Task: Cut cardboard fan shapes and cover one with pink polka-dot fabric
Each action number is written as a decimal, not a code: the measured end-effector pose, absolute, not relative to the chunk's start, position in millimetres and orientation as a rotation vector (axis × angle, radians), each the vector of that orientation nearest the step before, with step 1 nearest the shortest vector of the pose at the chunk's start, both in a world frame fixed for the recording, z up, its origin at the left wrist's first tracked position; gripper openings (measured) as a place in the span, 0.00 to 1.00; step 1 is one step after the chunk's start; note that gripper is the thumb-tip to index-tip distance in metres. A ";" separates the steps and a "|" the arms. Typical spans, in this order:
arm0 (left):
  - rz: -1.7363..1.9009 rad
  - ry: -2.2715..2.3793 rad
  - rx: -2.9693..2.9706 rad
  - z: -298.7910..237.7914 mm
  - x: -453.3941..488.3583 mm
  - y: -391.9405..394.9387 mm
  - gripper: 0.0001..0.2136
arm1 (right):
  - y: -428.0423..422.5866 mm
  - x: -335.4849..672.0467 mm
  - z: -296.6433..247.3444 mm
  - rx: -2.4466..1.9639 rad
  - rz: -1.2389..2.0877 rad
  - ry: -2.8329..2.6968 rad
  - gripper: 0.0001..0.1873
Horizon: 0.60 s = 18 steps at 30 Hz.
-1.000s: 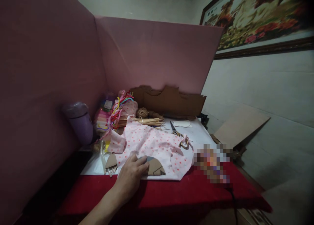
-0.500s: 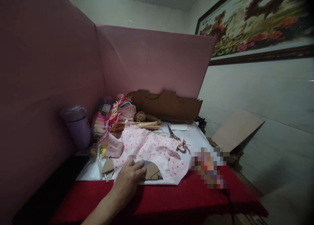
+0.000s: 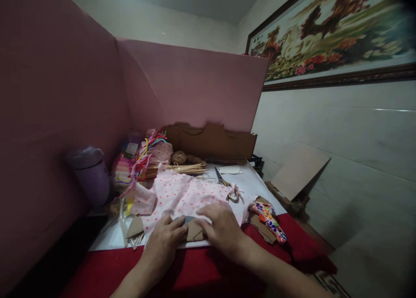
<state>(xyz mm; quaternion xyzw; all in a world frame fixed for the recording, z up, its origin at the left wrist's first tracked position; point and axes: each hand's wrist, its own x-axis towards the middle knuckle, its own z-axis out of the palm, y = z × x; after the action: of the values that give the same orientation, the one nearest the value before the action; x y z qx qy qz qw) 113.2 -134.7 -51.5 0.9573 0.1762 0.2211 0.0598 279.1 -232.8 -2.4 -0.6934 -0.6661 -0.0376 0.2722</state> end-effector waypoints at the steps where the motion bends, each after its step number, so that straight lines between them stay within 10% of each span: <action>1: 0.677 0.535 2.891 -51.9 113.2 -134.6 0.09 | -221.6 287.4 -0.8 -1.951 -0.152 -1.773 0.12; 18: 0.848 0.565 2.820 -74.3 115.3 -129.0 0.07 | -63.9 357.4 -5.0 -2.095 -0.297 -2.086 0.13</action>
<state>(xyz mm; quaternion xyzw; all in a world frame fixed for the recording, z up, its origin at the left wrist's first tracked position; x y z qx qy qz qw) 115.3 -129.0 -74.3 0.9381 0.1880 0.2819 0.0716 357.4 -63.9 -5.0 -0.7026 -0.6994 -0.0997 0.0849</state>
